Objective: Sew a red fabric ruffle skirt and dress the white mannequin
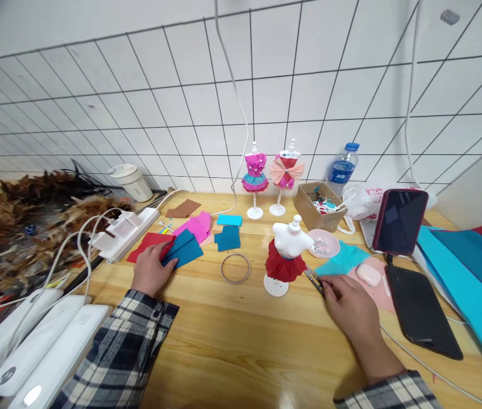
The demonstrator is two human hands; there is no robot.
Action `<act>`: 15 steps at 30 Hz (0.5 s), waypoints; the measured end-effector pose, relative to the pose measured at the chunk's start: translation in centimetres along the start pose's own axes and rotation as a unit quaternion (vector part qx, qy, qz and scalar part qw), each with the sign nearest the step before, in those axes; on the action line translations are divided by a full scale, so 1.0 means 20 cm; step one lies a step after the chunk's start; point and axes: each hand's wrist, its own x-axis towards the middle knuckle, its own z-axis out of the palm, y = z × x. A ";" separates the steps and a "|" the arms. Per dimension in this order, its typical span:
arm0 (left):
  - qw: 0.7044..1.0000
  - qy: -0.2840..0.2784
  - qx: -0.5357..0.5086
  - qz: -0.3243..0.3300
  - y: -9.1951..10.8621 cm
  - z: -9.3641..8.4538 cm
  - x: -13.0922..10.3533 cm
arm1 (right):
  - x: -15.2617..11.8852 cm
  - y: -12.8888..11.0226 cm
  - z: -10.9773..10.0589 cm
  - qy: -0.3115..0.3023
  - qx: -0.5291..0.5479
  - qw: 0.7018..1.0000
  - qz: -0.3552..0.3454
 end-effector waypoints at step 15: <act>0.996 -0.043 0.055 -0.057 0.01 -0.02 0.00 | 0.01 -0.01 0.01 -0.009 0.030 0.999 0.016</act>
